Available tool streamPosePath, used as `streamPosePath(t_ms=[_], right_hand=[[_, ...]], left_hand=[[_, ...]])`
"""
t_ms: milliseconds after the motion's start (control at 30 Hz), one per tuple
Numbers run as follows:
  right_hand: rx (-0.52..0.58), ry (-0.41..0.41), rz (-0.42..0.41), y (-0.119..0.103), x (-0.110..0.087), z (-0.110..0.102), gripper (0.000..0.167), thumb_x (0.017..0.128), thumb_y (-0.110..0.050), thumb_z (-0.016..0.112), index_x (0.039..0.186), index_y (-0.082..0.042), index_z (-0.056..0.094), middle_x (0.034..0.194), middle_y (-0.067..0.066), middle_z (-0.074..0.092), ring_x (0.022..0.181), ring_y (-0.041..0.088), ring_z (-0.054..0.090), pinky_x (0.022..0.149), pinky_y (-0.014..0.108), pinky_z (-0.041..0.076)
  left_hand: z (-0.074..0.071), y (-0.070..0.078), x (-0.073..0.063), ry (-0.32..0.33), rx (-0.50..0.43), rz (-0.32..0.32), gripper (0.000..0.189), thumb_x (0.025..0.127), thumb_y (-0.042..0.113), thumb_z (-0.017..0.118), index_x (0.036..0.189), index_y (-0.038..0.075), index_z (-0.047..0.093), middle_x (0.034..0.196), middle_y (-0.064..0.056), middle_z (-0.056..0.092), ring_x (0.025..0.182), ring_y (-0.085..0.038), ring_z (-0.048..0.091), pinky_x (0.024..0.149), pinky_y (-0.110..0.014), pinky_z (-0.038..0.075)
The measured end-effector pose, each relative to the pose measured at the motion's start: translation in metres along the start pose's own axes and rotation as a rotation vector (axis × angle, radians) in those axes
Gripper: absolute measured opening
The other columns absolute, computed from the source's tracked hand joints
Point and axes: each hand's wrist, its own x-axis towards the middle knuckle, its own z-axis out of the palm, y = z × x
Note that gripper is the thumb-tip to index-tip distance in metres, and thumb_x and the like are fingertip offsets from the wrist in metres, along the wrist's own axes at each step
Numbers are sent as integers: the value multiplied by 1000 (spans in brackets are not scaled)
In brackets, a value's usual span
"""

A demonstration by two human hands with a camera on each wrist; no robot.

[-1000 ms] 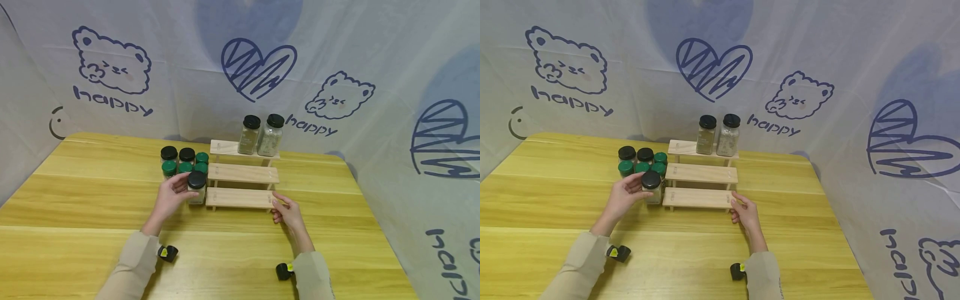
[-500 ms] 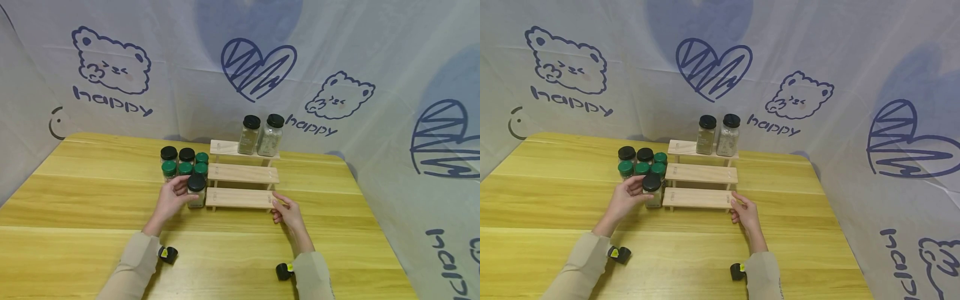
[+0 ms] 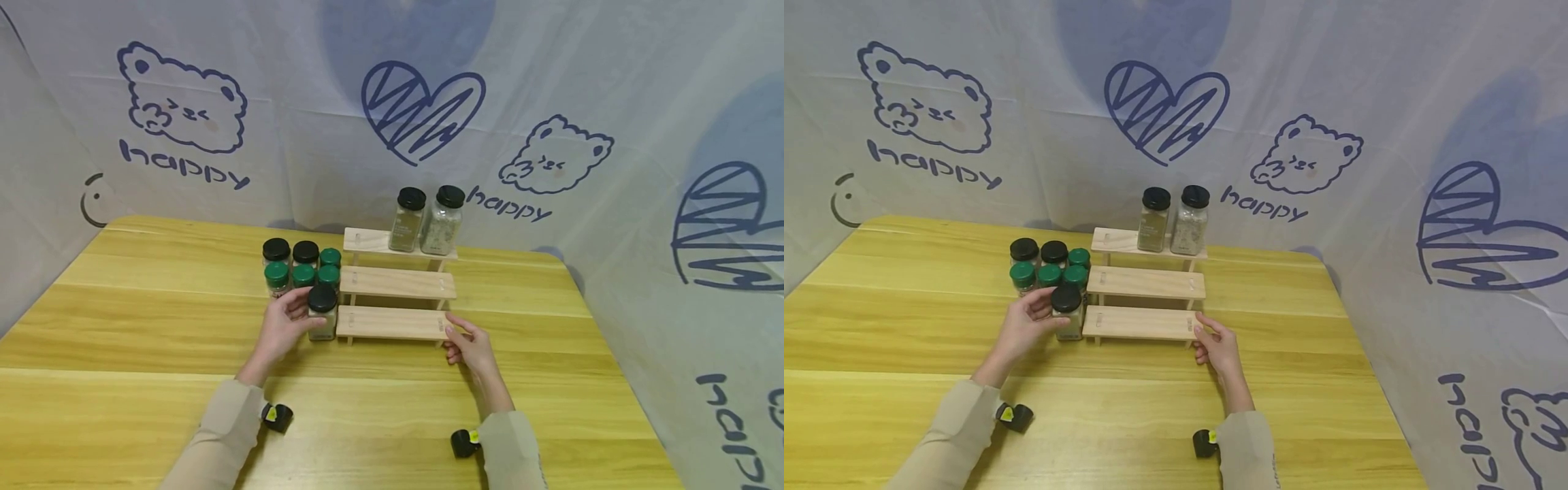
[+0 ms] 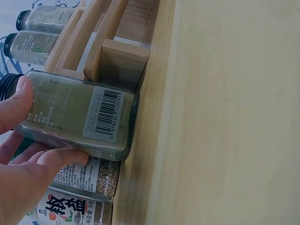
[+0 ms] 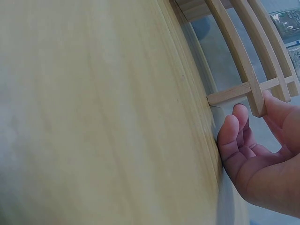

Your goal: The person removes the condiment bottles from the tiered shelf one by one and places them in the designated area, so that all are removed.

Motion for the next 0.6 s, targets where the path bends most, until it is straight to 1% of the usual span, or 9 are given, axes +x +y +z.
streamPosePath(t_ms=[133,333,433,533,600], right_hand=[[3,-1,-2,0,0,0,36,89,-8,55,124,-1,51,60,6,59,43,9,51,40,20,46],[-9,5,-18,0,1,0,36,89,-7,55,124,-1,51,61,7,59,43,9,51,40,20,46],[-14,6,-19,0,1,0,36,89,-7,55,124,0,52,61,7,59,43,9,50,39,20,46],[-13,5,-13,0,0,0,36,89,-8,55,124,0,52,61,8,59,43,9,51,39,20,46],[-10,4,-9,0,0,0,36,89,-8,55,124,-1,52,61,8,60,43,9,51,40,20,46]], left_hand=[[1,-1,1,4,-1,-18,55,73,-10,67,123,-11,44,120,-30,47,111,-36,47,90,-34,42],[2,-2,2,-17,-26,-28,56,74,-9,66,125,-9,43,122,-28,47,111,-35,47,85,-27,45],[2,-2,2,-28,-46,-30,58,75,-8,66,127,-8,41,124,-28,45,113,-35,46,88,-30,44],[1,-3,1,-36,-63,-41,61,76,-7,65,130,-7,38,127,-28,42,115,-35,43,93,-35,39],[0,-4,0,-44,-83,-53,63,76,-7,65,132,-7,34,129,-28,39,117,-35,41,95,-36,36]])
